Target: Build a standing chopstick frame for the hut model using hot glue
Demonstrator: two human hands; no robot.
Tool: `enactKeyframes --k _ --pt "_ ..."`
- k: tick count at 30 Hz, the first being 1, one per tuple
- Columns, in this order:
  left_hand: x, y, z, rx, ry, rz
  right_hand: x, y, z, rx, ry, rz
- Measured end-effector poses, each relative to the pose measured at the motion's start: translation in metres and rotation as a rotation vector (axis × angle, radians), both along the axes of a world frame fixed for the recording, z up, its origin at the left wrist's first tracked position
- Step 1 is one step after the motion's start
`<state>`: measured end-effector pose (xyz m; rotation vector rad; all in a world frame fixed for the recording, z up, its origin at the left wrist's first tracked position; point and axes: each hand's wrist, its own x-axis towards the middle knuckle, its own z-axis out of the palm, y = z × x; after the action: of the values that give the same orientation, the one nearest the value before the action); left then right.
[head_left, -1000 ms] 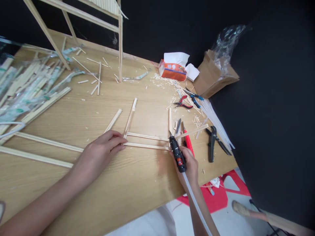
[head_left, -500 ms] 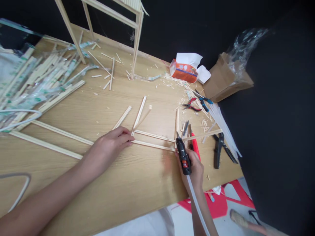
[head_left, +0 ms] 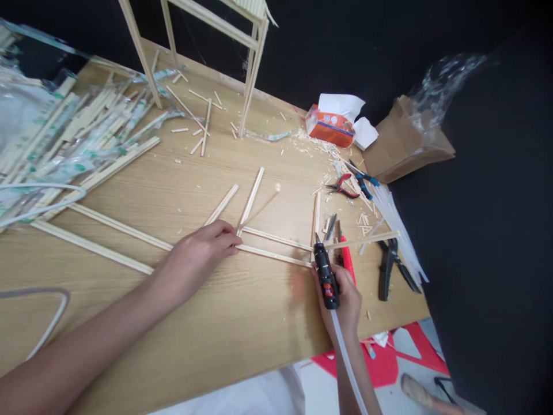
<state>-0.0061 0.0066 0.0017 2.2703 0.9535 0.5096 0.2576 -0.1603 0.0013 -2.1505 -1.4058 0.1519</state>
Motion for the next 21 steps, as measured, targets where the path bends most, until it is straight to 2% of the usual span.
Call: enactKeyframes --k 4,7,12,16,21 --pt "-0.001 0.000 -0.002 0.032 0.002 -0.008 -0.004 0.001 0.010 0.040 0.040 -0.003" --pt "-0.002 -0.002 -0.002 0.096 0.027 -0.024 -0.010 -0.002 0.025 0.060 0.099 -0.050" --pt "0.001 -0.015 0.003 0.402 0.103 -0.022 -0.017 -0.018 0.055 -0.026 0.252 -0.291" --pt "0.015 -0.037 0.003 0.540 0.097 -0.166 -0.014 -0.032 0.068 -0.104 0.394 -0.381" --pt "0.050 -0.068 -0.008 0.557 0.113 -0.353 -0.013 -0.041 0.069 -0.225 0.586 -0.462"
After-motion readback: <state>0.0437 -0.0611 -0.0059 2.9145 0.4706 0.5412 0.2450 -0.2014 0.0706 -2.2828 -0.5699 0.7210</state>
